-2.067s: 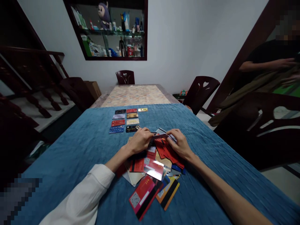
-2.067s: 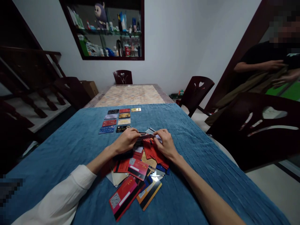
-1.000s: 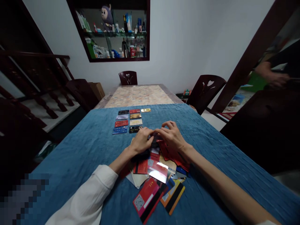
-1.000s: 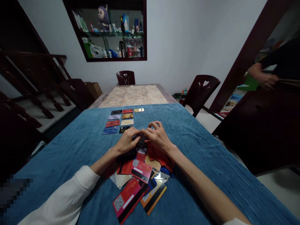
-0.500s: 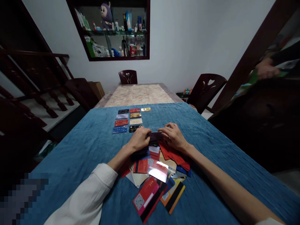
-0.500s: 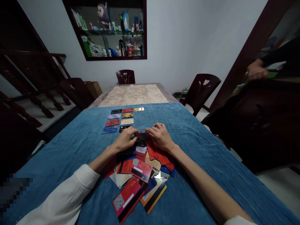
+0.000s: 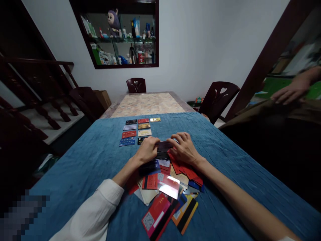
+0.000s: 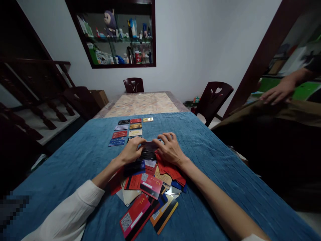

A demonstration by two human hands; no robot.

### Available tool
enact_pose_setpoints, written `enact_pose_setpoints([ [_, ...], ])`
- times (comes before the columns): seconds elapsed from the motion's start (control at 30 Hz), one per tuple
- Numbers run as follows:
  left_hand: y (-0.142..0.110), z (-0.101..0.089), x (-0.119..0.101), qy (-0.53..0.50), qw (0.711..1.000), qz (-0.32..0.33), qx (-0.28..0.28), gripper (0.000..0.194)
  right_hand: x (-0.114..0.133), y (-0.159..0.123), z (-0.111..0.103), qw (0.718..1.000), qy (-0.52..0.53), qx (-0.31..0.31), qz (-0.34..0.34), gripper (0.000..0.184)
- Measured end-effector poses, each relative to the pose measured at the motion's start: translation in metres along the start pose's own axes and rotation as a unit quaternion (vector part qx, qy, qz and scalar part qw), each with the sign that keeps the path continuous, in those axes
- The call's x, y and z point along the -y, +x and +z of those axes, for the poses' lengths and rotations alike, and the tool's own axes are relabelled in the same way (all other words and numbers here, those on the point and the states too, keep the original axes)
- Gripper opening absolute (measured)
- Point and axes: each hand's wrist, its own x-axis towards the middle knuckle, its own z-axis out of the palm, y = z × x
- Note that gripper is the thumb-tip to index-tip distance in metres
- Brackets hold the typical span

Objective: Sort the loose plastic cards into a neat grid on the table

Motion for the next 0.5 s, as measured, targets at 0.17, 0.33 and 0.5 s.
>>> enact_pose_setpoints([
  [0.17,0.0007,-0.0050,-0.0022,0.002,1.000,-0.003,-0.009,0.025,-0.0001,-0.0020,0.0019,1.000,-0.019,-0.014,0.017,0.034],
  [0.33,0.0008,-0.0059,-0.0021,-0.009,1.000,-0.003,0.001,0.022,0.0003,-0.0024,0.0025,0.999,-0.031,-0.030,0.024,0.031],
  [0.5,-0.0008,-0.0011,0.0013,-0.034,0.999,-0.011,-0.022,0.026,0.0013,-0.0012,0.0004,0.999,-0.033,-0.037,0.010,0.030],
])
